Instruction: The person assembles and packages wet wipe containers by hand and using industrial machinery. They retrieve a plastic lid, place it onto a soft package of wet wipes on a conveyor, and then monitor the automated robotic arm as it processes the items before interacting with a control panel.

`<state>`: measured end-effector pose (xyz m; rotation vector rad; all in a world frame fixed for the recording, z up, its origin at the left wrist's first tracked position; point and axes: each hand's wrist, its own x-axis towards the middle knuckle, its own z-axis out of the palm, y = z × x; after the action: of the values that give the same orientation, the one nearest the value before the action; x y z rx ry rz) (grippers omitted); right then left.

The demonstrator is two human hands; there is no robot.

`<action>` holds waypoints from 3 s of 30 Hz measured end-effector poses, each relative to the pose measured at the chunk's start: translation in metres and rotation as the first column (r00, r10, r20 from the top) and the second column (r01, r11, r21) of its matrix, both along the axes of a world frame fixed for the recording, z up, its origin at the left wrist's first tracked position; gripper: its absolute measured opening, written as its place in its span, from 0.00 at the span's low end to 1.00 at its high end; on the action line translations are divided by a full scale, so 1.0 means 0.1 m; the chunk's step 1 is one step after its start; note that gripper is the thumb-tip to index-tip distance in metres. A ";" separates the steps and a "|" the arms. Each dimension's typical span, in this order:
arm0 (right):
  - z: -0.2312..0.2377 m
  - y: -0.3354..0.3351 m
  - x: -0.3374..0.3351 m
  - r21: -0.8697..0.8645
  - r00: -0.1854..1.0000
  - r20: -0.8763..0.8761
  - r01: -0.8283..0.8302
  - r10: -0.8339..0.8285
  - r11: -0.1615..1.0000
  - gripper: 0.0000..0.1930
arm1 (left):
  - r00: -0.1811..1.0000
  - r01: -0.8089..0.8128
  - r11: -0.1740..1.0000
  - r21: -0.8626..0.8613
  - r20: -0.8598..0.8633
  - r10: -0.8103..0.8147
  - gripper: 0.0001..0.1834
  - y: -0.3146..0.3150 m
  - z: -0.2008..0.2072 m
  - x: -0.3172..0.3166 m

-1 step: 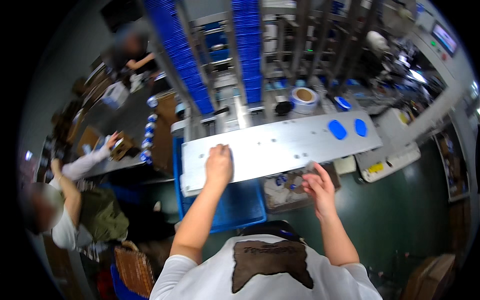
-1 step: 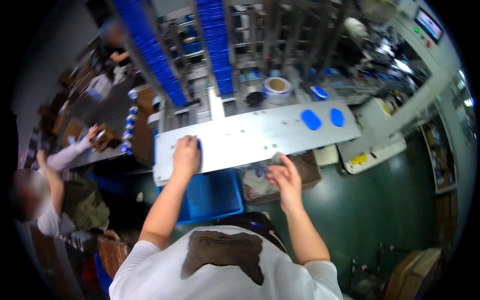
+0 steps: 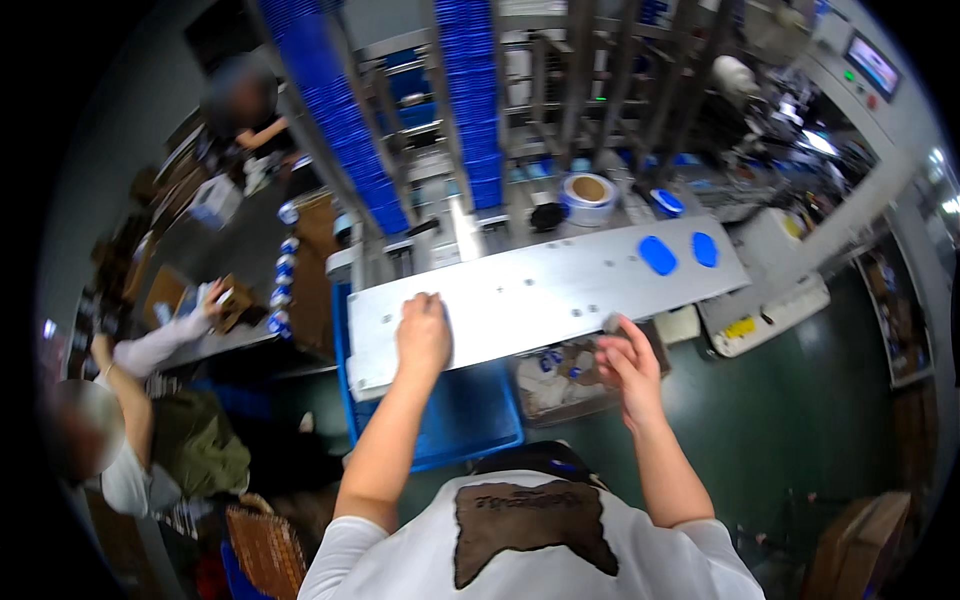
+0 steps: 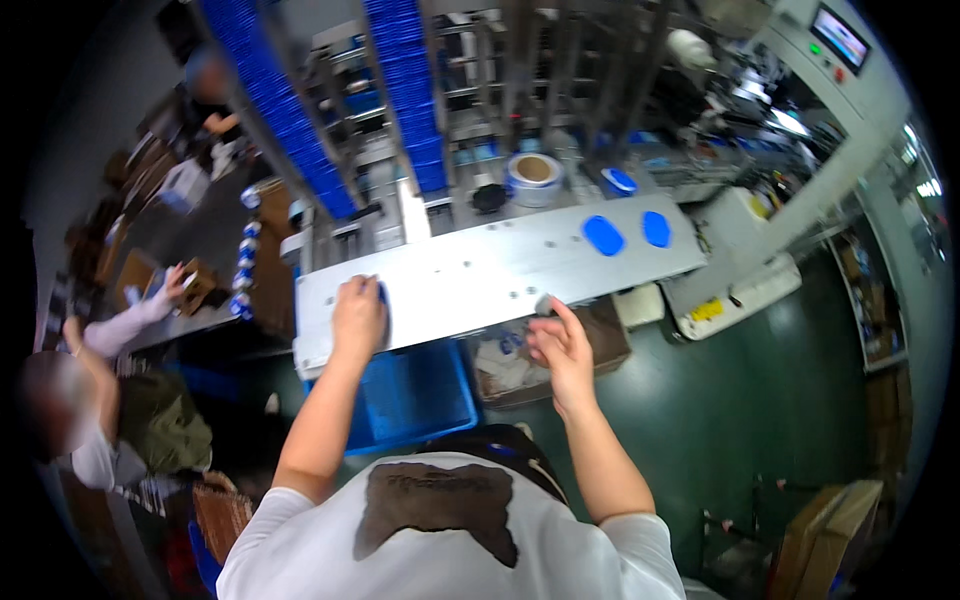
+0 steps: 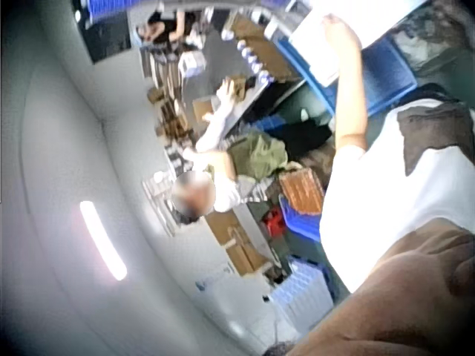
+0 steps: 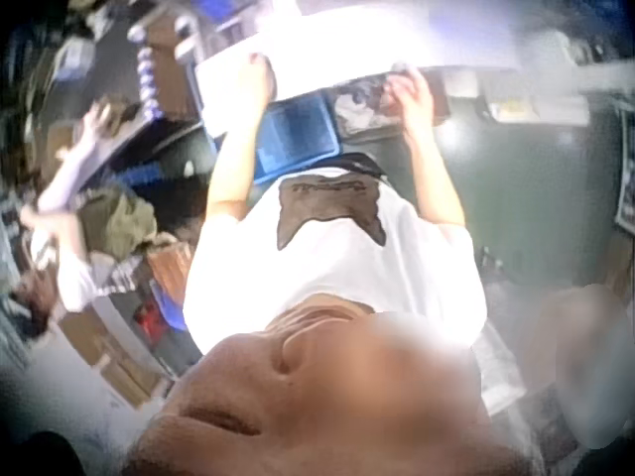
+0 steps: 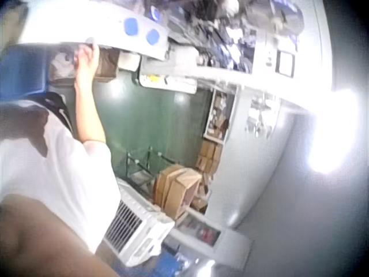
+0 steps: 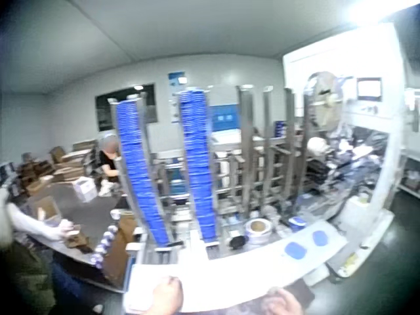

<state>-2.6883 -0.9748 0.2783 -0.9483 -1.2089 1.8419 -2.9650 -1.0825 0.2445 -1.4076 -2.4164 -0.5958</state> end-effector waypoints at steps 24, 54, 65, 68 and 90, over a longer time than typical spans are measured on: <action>-0.40 0.87 -0.53 0.671 0.944 0.323 -0.178 -0.069 0.720 0.49 | 0.992 -0.118 0.977 0.177 0.058 0.110 0.34 -0.12 0.16 0.12; 0.67 -0.62 -0.98 0.885 0.917 0.381 -0.398 0.118 0.239 0.10 | -0.520 -0.267 0.823 0.501 0.644 -0.561 0.31 -0.70 0.64 0.84; 0.78 -0.37 -0.80 0.907 0.957 0.272 -0.222 -0.098 0.357 0.08 | -0.557 -0.325 0.754 0.571 0.529 -0.640 0.35 -0.74 0.57 0.74; 0.72 -0.53 -0.88 0.915 0.955 0.294 -0.292 0.038 0.279 0.09 | -0.596 -0.312 0.761 0.568 0.507 -0.623 0.35 -0.74 0.68 0.79; 0.74 -0.63 -1.00 0.956 0.970 0.224 -0.238 0.098 0.170 0.10 | -0.557 -0.280 0.783 0.555 0.571 -0.603 0.31 -0.70 0.79 0.88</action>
<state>-2.7881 -1.0380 0.3526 -0.0972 -2.2018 0.6747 -2.8767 -1.1523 0.3231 -0.8081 -1.5980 -3.9943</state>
